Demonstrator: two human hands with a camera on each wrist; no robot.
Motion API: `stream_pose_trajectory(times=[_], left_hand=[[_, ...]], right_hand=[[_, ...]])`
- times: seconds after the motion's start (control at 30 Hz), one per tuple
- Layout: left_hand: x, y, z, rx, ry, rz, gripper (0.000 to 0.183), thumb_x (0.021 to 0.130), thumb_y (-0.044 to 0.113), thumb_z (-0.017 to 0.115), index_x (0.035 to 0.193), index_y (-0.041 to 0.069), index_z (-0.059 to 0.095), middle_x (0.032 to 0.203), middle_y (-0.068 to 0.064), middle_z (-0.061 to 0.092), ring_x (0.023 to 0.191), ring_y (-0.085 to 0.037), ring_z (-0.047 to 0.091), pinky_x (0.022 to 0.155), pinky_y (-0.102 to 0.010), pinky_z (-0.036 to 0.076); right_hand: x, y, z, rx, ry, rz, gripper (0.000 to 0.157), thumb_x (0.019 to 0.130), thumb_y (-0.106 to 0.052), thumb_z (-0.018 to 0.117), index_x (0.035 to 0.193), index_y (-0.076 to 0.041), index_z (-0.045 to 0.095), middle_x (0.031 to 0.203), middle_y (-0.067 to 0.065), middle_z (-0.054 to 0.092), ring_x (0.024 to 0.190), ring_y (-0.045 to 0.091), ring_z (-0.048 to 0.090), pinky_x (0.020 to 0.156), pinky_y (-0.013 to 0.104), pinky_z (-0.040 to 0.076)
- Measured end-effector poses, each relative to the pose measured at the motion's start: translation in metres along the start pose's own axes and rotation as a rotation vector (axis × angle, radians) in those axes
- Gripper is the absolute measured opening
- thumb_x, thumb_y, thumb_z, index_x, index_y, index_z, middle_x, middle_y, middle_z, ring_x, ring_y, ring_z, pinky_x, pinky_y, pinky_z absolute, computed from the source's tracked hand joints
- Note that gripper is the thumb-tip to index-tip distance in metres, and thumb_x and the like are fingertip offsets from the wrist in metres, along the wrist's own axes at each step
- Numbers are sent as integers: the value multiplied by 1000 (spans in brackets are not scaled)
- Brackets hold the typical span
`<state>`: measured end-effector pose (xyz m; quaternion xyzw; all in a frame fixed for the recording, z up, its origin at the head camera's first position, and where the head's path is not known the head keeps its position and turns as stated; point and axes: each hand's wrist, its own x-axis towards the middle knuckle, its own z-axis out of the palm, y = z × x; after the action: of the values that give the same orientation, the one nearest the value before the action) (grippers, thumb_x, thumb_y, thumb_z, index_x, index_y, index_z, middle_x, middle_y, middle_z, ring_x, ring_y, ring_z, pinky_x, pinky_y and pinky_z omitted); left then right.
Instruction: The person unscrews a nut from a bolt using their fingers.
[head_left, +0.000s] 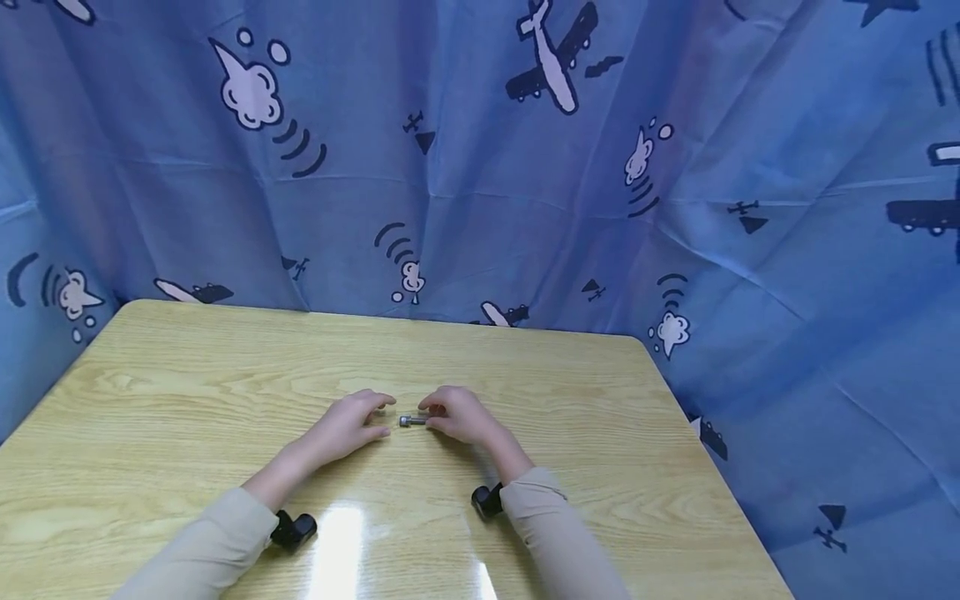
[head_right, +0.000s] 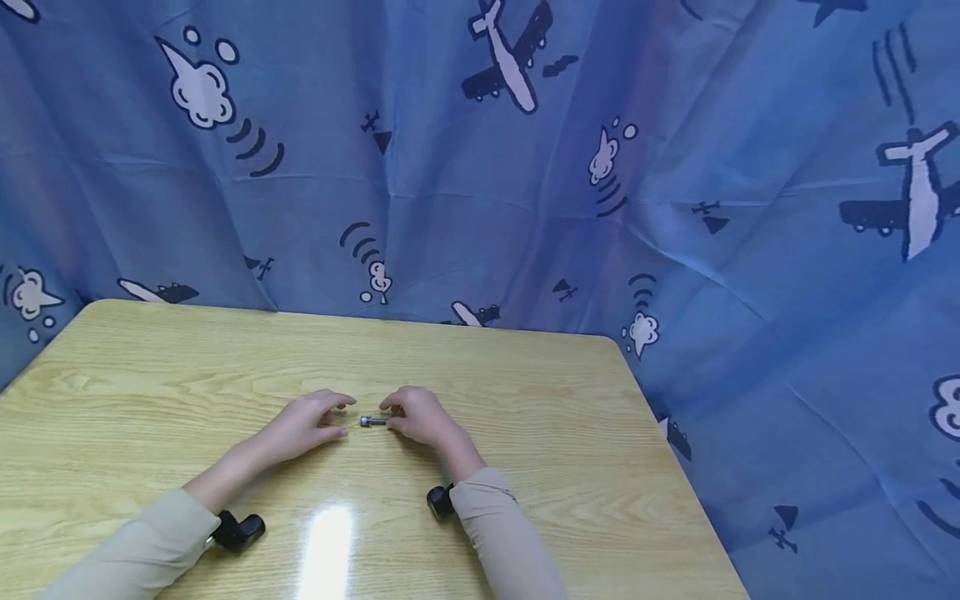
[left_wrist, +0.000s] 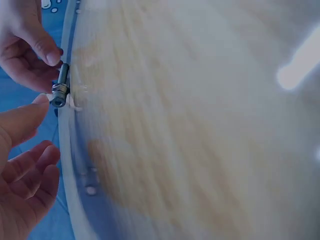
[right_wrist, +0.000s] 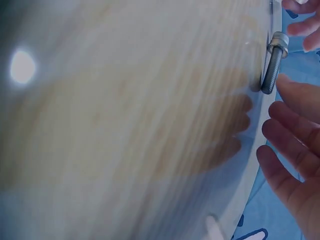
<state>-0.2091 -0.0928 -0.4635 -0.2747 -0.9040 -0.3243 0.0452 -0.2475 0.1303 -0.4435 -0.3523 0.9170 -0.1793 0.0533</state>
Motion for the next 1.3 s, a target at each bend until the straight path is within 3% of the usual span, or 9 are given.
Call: stream_pose_trajectory(times=[0.17, 0.43, 0.87, 1.3], left_hand=[[5, 1, 3, 7, -1, -2, 36, 81, 14, 73, 112, 0, 62, 96, -8, 62, 70, -12, 48, 64, -30, 43], [13, 3, 7, -8, 4, -47, 27, 80, 12, 73, 102, -1, 66, 84, -6, 61, 72, -15, 54, 64, -30, 46], [20, 9, 20, -30, -22, -28, 5, 81, 8, 71, 81, 3, 70, 73, 1, 58, 67, -10, 50, 60, -24, 43], [17, 17, 12, -46, -31, -18, 4, 83, 7, 68, 80, 4, 70, 71, 3, 62, 62, -6, 51, 57, -22, 43]], right_hand=[[4, 1, 5, -8, 10, 15, 22, 82, -9, 72, 103, -5, 70, 83, 1, 63, 73, 9, 54, 66, 20, 44], [10, -1, 7, -17, -12, -2, 11, 82, -11, 72, 93, -9, 73, 83, -1, 65, 73, 8, 54, 66, 20, 43], [13, -10, 8, -9, -46, 20, 4, 82, -7, 71, 86, -8, 72, 80, -1, 63, 72, 8, 54, 66, 19, 44], [5, -21, 4, 1, -20, 24, 5, 85, -7, 67, 88, -8, 71, 81, -2, 62, 70, 7, 52, 65, 19, 44]])
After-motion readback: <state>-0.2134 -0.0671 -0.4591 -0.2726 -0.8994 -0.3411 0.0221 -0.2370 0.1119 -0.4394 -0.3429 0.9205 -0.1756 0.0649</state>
